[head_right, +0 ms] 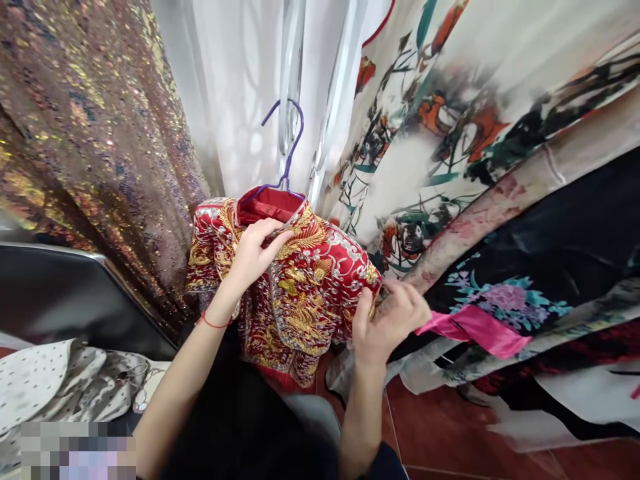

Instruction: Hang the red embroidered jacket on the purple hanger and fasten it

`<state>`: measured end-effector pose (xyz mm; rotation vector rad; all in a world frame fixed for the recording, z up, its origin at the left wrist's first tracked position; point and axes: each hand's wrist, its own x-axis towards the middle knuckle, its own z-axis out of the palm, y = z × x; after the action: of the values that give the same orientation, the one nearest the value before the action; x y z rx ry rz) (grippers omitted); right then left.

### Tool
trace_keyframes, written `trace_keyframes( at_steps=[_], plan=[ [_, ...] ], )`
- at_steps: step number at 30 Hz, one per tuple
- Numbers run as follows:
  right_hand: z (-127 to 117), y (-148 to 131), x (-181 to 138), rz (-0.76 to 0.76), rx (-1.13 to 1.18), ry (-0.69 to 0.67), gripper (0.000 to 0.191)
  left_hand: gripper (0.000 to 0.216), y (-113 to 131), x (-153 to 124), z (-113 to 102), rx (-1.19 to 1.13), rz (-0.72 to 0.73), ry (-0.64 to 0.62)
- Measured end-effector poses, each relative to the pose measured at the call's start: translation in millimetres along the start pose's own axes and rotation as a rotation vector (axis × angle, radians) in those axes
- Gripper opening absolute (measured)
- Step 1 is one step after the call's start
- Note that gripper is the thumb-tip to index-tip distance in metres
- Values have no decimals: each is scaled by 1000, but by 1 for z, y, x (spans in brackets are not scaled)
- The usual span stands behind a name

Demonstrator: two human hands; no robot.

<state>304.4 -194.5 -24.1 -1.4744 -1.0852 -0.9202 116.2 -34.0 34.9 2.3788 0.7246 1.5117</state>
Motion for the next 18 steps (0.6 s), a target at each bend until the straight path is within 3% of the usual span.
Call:
trace_keyframes(
  at_steps=[2, 4, 6, 12, 15, 18],
  plan=[
    [2, 11, 5, 114, 1, -132, 42, 22, 3, 5, -3, -104, -4, 43],
    [7, 16, 6, 252, 64, -308, 42, 20, 9, 10, -7, -164, -16, 72],
    [10, 15, 4, 356, 90, -354, 42, 20, 14, 15, -10, -179, -15, 88],
    [1, 4, -13, 314, -25, 142, 38, 17, 4, 24, -8, -147, 47, 214],
    [-5, 4, -30, 266, -28, 100, 37, 16, -5, 1, 6, -162, -20, 274],
    [-9, 4, -46, 308, -33, -8, 38, 14, -7, -51, 27, -208, -195, 433]
  ],
)
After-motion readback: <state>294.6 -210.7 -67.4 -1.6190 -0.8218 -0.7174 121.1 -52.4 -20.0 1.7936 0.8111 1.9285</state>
